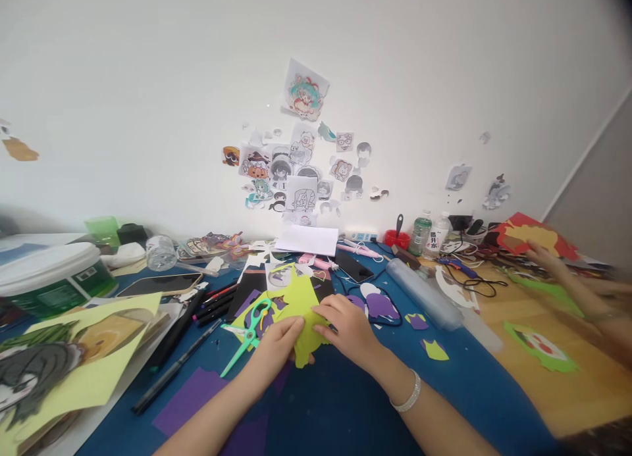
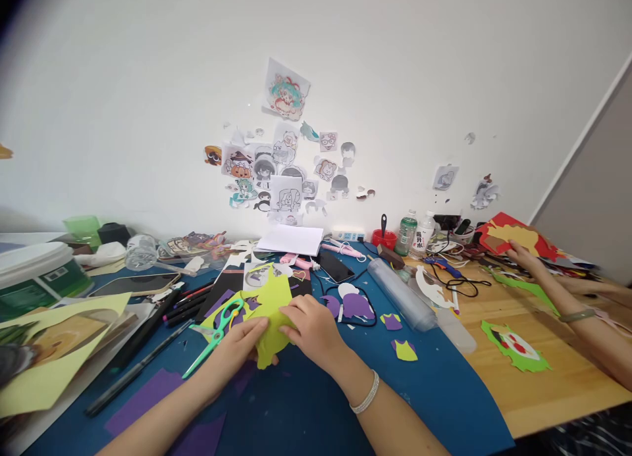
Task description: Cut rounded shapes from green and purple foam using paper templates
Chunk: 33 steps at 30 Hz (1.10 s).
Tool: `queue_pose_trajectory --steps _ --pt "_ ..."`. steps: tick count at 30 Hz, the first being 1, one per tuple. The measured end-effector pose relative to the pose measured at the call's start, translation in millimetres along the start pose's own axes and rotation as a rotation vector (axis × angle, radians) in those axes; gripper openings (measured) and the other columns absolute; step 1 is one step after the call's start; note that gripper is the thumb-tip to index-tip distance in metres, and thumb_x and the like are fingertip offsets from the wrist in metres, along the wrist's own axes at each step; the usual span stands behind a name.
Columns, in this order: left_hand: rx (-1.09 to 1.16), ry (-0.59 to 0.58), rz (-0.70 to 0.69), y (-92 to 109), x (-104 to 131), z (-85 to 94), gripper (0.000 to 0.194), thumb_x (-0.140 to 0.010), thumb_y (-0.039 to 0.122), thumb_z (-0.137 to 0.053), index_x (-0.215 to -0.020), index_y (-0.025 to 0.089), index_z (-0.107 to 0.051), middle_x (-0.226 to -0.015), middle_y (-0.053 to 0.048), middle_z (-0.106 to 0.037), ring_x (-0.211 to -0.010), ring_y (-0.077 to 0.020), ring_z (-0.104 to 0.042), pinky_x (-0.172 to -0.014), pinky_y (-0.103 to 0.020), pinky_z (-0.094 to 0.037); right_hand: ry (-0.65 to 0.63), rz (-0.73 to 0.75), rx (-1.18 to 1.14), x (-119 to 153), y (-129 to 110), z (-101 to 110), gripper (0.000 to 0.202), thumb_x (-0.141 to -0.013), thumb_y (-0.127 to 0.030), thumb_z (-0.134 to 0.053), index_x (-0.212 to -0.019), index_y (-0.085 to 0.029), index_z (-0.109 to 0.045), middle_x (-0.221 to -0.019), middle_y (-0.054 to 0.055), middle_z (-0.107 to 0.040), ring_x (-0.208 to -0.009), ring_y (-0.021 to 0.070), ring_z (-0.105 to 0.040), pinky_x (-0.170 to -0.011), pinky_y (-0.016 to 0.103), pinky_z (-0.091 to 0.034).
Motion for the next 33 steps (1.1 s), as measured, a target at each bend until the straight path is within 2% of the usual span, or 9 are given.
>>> queue_pose_trajectory --steps 2,6,9,13,18,22,25,30,33 --pt "-0.133 0.03 -0.061 3 -1 3.7 0.042 -0.073 0.056 -0.047 -0.074 0.015 -0.057 -0.059 -0.002 -0.06 -0.053 -0.0181 -0.058 -0.046 -0.025 -0.041 -0.018 0.012 0.009 0 -3 -2 0.02 -0.08 -0.023 -0.056 -0.099 -0.018 -0.058 -0.092 0.006 -0.058 -0.083 0.0191 -0.05 -0.066 0.029 -0.042" --pt "-0.379 0.172 -0.215 14 -1 13.9 0.041 -0.075 0.051 -0.045 -0.056 0.015 -0.054 -0.05 0.001 -0.048 -0.049 -0.013 -0.046 -0.044 -0.022 -0.034 -0.038 0.061 0.029 0 -11 -3 0.019 -0.08 -0.022 -0.055 -0.098 -0.019 -0.057 -0.09 0.006 -0.058 -0.081 0.0182 -0.05 -0.064 0.027 -0.041" --pt "-0.41 0.135 -0.162 12 -3 13.7 0.041 -0.075 0.051 -0.041 -0.063 0.015 -0.056 -0.052 0.002 -0.046 -0.044 -0.0119 -0.042 -0.04 -0.023 -0.033 -0.035 0.098 0.064 0 -15 -3 0.02 -0.082 -0.021 -0.052 -0.101 -0.019 -0.057 -0.091 0.005 -0.058 -0.081 0.0179 -0.049 -0.063 0.027 -0.04" --pt "-0.327 0.085 -0.084 10 -3 14.9 0.039 -0.073 0.052 -0.043 -0.068 0.015 -0.054 -0.053 0.004 -0.045 -0.041 -0.0105 -0.043 -0.042 -0.023 -0.035 -0.026 0.08 0.072 0 -13 -2 0.022 -0.081 -0.022 -0.053 -0.103 -0.02 -0.056 -0.095 0.006 -0.058 -0.083 0.0184 -0.05 -0.063 0.028 -0.04" --pt "-0.262 0.114 -0.082 13 -2 22.6 0.04 -0.074 0.054 -0.043 -0.07 0.016 -0.054 -0.054 0.004 -0.046 -0.042 -0.0095 -0.043 -0.045 -0.021 -0.033 0.015 -0.065 -0.074 -2 -3 7 0.026 -0.08 -0.029 -0.055 -0.103 -0.019 -0.057 -0.091 0.006 -0.059 -0.083 0.0186 -0.051 -0.067 0.028 -0.041" --pt "-0.338 0.113 -0.119 13 -4 22.3 0.042 -0.071 0.056 -0.047 -0.068 0.015 -0.057 -0.056 0.004 -0.049 -0.041 -0.0095 -0.043 -0.045 -0.022 -0.033 -0.026 -0.258 -0.341 -1 7 5 0.013 -0.077 -0.028 -0.058 -0.084 -0.018 -0.062 -0.072 0.001 -0.058 -0.068 0.0145 -0.051 -0.058 0.024 -0.038" --pt "-0.319 0.119 -0.098 13 -5 19.8 0.041 -0.069 0.055 -0.049 -0.071 0.015 -0.057 -0.052 0.004 -0.049 -0.039 -0.0096 -0.044 -0.044 -0.022 -0.034 -0.019 -0.398 -0.584 1 12 -1 0.009 -0.075 -0.025 -0.057 -0.073 -0.016 -0.061 -0.067 -0.001 -0.056 -0.061 0.0119 -0.05 -0.054 0.022 -0.038" --pt "-0.236 0.026 -0.066 15 -2 5.7 0.037 -0.064 0.053 -0.058 -0.063 0.016 -0.054 -0.054 0.002 -0.057 -0.043 -0.0115 -0.052 -0.047 -0.023 -0.042 0.041 -0.518 -0.762 2 20 0 0.015 -0.073 -0.028 -0.056 -0.078 -0.015 -0.061 -0.066 0.0 -0.056 -0.057 0.011 -0.049 -0.052 0.021 -0.038" --pt "-0.198 0.101 -0.051 13 -1 9.0 0.039 -0.062 0.056 -0.057 -0.061 0.018 -0.048 -0.049 0.004 -0.054 -0.045 -0.0143 -0.056 -0.049 -0.025 -0.046 0.114 -0.562 -0.663 27 42 25 0.025 -0.074 -0.033 -0.055 -0.091 -0.017 -0.061 -0.079 0.003 -0.061 -0.066 0.0139 -0.053 -0.061 0.024 -0.042"
Point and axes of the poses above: each hand's wrist, its own x-axis away from the middle knuckle, its own z-axis out of the back of the hand, y = z × x, the point moved 7 cm from there along -x, towards the middle knuckle
